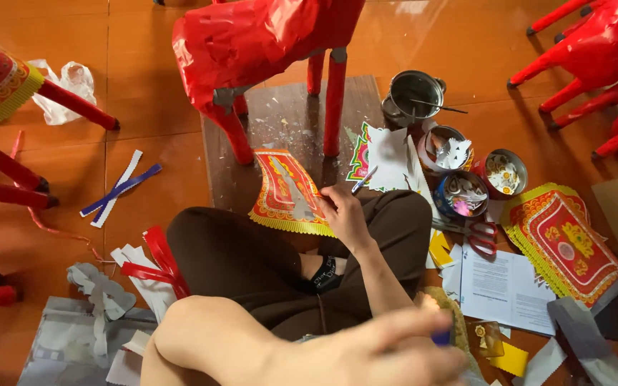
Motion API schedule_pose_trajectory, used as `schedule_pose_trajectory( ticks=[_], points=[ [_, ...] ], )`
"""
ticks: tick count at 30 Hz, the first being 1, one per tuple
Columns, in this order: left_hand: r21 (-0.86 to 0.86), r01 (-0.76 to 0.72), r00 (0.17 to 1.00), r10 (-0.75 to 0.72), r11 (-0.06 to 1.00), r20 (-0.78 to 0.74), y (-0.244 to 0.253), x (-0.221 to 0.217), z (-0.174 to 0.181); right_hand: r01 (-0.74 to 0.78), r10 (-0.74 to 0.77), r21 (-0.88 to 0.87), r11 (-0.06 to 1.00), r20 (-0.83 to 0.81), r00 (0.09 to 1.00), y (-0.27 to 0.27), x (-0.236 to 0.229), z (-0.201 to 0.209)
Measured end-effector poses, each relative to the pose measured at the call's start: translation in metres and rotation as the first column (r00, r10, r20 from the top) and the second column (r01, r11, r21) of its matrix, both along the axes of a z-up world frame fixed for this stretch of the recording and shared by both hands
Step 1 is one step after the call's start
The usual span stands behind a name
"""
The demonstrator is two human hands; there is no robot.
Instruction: Decorating paper-mache horses by gluing on colorful paper patterns and manes.
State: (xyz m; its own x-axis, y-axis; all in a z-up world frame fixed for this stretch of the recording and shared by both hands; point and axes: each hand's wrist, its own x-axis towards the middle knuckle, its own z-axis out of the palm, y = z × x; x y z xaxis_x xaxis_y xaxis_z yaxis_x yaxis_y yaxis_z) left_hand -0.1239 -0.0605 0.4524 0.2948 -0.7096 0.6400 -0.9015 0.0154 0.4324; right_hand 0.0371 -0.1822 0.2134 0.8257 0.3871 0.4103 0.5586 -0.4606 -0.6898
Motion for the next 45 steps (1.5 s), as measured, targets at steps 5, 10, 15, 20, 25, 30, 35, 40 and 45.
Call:
schedule_pose_trajectory(
  ticks=[5, 10, 15, 20, 25, 30, 35, 40, 45],
  points=[
    [-0.044, -0.364, 0.919, 0.351, 0.93, -0.177, 0.063, 0.008, -0.044, 0.051, -0.055, 0.059, 0.997, 0.073, 0.996, -0.003, -0.002, 0.003],
    [-0.009, -0.641, 0.732, 0.607, 0.768, -0.309, 0.087, 0.071, -0.066, -0.031, 0.028, 0.014, 0.999, 0.132, 0.991, -0.006, -0.015, 0.05],
    [0.137, -0.542, 0.673, 0.526, 0.829, -0.52, 0.12, 0.126, -0.139, -0.058, 0.056, 0.007, 0.998, 0.155, 0.986, -0.01, -0.025, 0.097],
    [0.103, -0.524, 0.549, 0.428, 0.845, -0.718, 0.119, 0.136, -0.16, -0.065, 0.065, 0.007, 0.998, -0.096, 0.993, -0.02, -0.009, 0.105],
    [-0.174, -0.405, 0.55, 0.087, 0.898, -0.83, 0.108, 0.141, -0.177, 0.048, -0.032, 0.054, 0.997, -0.264, 0.964, -0.035, 0.022, 0.093],
    [-0.11, -0.647, 0.576, 0.39, 0.754, -0.718, 0.114, 0.179, -0.201, -0.034, 0.062, 0.09, 0.995, -0.328, 0.943, -0.026, 0.032, 0.1],
    [-0.277, -0.614, 0.64, 0.26, 0.739, -0.723, 0.113, 0.216, -0.221, -0.186, 0.193, 0.054, 0.981, -0.365, 0.911, -0.019, 0.052, 0.098],
    [-0.327, -0.385, 0.603, -0.033, 0.863, -0.797, 0.12, 0.24, -0.228, -0.409, 0.443, 0.176, 0.896, -0.436, 0.783, -0.002, 0.059, 0.122],
    [-0.331, -0.261, 0.613, -0.11, 0.907, -0.783, 0.127, 0.261, -0.209, -0.551, 0.533, 0.097, 0.829, -0.435, 0.725, 0.001, 0.079, 0.13]
  ],
)
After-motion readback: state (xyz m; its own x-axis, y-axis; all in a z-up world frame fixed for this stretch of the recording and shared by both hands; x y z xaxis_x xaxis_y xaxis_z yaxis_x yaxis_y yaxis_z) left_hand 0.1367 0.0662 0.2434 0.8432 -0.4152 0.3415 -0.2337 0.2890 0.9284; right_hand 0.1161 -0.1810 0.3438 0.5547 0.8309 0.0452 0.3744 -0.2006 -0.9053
